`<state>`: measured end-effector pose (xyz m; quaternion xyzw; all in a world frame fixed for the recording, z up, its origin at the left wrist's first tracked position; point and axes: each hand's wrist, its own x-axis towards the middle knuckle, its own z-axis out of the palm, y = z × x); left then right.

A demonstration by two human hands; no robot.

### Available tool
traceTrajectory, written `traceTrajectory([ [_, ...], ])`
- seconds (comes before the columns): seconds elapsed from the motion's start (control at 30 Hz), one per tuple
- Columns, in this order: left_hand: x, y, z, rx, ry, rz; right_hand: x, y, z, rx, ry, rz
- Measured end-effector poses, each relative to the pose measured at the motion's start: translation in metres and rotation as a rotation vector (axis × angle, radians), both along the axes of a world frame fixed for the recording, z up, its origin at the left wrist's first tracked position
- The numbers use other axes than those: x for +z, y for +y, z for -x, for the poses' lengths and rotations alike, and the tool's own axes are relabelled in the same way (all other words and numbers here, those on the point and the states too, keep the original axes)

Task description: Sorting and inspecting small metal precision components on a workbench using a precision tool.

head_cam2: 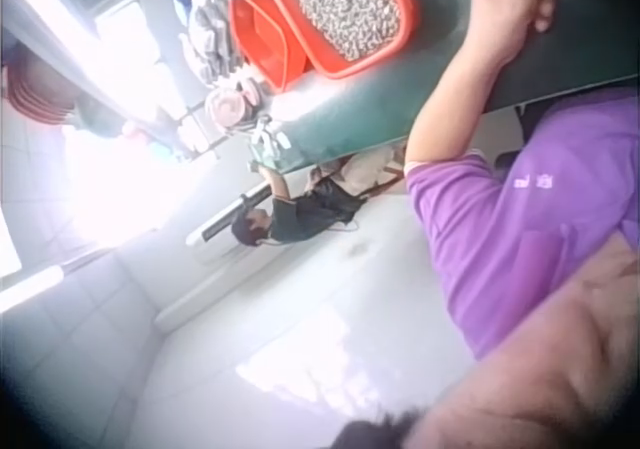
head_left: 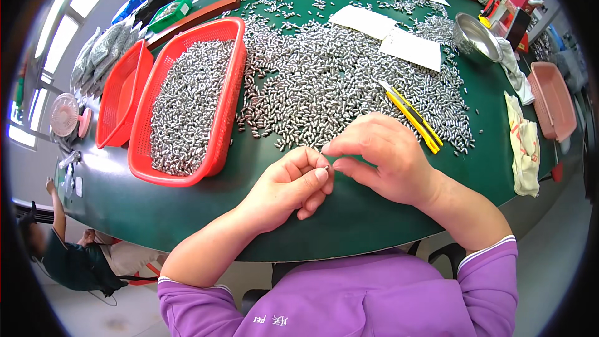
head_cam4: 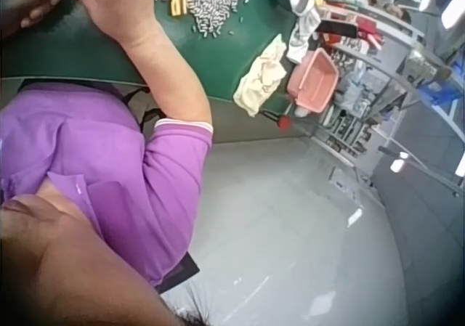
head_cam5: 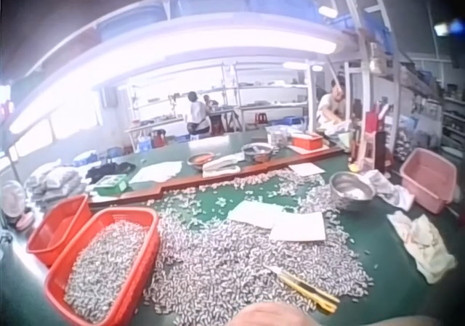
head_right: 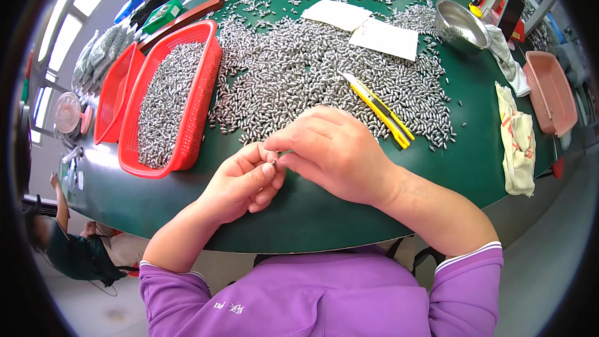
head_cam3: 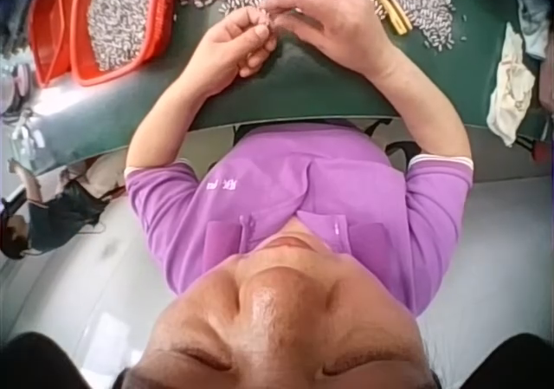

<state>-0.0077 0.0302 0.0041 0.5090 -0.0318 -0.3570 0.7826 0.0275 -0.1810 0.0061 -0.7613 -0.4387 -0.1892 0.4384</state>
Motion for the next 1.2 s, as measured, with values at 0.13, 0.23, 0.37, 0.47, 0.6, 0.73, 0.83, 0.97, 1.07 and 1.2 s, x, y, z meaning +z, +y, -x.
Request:
traceTrajectory([
  [0.13,-0.0024,0.0003,-0.0009,0.019,0.017,0.074,0.0024,-0.0032,-0.0012,-0.039,-0.116,0.044],
  [0.23,-0.0024,0.0007,-0.0018,0.017,0.021,0.099,0.0015,-0.0029,-0.0011,-0.032,-0.121,0.052],
  [0.37,-0.0034,0.0007,-0.0018,0.022,0.010,0.110,-0.0011,-0.0027,-0.0019,-0.040,-0.107,0.059],
  [0.47,-0.0042,0.0005,-0.0016,0.023,0.004,0.112,-0.0012,-0.0034,-0.0021,-0.040,-0.101,0.065],
  [0.6,-0.0046,0.0000,-0.0005,0.033,-0.019,0.103,0.0016,-0.0032,-0.0017,-0.042,-0.112,0.063],
  [0.73,-0.0003,-0.0009,0.0000,0.047,-0.032,0.044,0.0028,-0.0040,-0.0019,-0.045,-0.067,0.044],
  [0.83,0.0013,-0.0021,0.0005,0.039,-0.064,-0.064,0.0050,-0.0039,0.0003,-0.015,-0.048,0.075],
  [0.97,-0.0003,-0.0018,0.0007,0.054,-0.082,-0.112,0.0053,-0.0039,0.0011,-0.016,0.051,0.115],
  [1.07,-0.0023,0.0014,-0.0006,0.089,-0.056,-0.022,0.0031,-0.0061,-0.0009,-0.004,0.201,0.097],
  [1.2,-0.0007,0.0010,-0.0022,0.111,-0.003,0.091,0.0007,-0.0082,-0.0028,0.030,0.274,0.038],
])
